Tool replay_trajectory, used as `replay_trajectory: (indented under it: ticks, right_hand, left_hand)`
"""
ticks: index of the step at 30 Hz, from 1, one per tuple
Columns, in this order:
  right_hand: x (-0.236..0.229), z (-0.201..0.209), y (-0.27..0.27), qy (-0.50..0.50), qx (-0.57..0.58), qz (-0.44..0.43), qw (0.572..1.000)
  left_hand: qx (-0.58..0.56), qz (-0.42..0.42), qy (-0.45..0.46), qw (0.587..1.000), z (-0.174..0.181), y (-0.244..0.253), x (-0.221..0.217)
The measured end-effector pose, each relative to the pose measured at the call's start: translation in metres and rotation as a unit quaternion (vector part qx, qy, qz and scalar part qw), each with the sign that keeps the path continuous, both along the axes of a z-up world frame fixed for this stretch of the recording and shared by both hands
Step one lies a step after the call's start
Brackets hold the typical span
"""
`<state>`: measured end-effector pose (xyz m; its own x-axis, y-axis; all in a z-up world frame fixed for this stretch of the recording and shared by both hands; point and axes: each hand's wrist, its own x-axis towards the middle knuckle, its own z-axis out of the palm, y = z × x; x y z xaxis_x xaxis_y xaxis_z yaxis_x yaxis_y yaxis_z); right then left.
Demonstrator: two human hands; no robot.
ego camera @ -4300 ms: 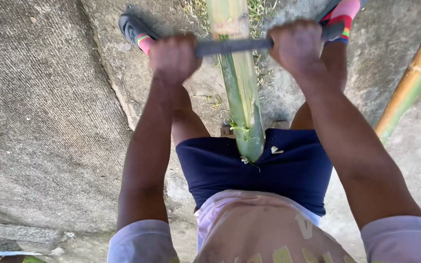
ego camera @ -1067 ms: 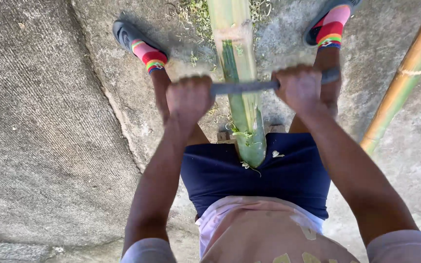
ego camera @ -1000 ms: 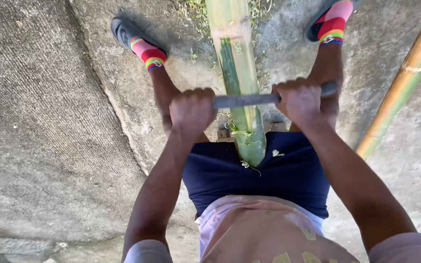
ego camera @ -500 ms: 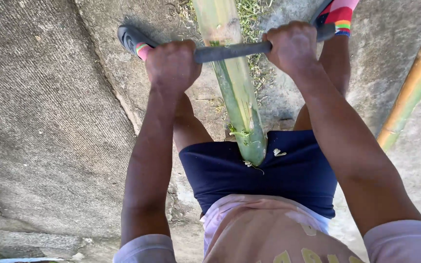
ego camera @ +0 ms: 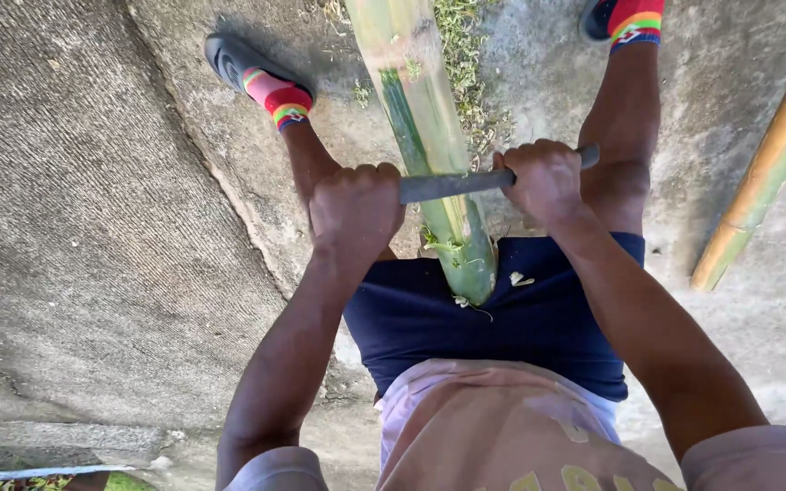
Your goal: Scraping the outer surface of a bamboo pole with a metal tool.
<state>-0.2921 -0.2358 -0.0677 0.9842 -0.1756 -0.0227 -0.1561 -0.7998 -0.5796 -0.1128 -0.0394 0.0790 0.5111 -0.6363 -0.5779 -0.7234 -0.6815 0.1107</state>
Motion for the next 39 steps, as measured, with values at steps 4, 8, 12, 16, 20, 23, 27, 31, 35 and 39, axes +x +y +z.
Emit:
replay_trajectory:
  ticks: [4, 8, 12, 16, 20, 23, 27, 31, 35, 39]
  right_hand:
    - [0.035, -0.014, -0.018, 0.024, -0.005, 0.003, 1.000]
    - [0.082, -0.022, -0.033, -0.024, -0.039, 0.008, 0.999]
    - [0.098, -0.012, -0.035, -0.054, -0.029, 0.014, 0.998]
    - [0.050, -0.005, -0.013, 0.013, -0.022, 0.016, 1.000]
    - [0.040, -0.001, -0.014, 0.010, -0.025, 0.018, 0.999]
    - [0.070, -0.006, -0.029, 0.005, -0.066, 0.022, 0.998]
    - [0.100, -0.013, -0.042, -0.048, -0.104, 0.031, 0.993]
    - [0.077, -0.013, -0.032, -0.029, -0.033, 0.021, 0.999]
    - [0.057, -0.018, -0.025, 0.028, -0.041, 0.019, 0.999]
    - [0.103, -0.030, -0.047, -0.077, -0.089, 0.020, 0.993]
  left_hand:
    - [0.040, -0.006, 0.004, 0.999, 0.000, -0.015, 0.037]
    - [-0.034, -0.034, -0.093, 0.995, -0.020, -0.009, 0.079]
    - [-0.020, -0.019, -0.118, 0.993, -0.009, -0.018, 0.087]
    - [-0.009, -0.057, -0.091, 0.994, -0.001, 0.001, 0.042]
    - [-0.055, -0.026, -0.093, 0.994, -0.009, 0.010, 0.031]
    - [-0.046, -0.010, -0.089, 0.995, -0.012, -0.003, 0.056]
    - [-0.024, 0.008, -0.072, 0.997, -0.017, -0.015, 0.087]
    - [-0.013, -0.010, -0.081, 0.997, -0.014, -0.006, 0.067]
    - [-0.006, -0.024, -0.074, 0.997, -0.011, 0.000, 0.053]
    - [-0.082, -0.029, -0.154, 0.984, -0.030, -0.007, 0.086]
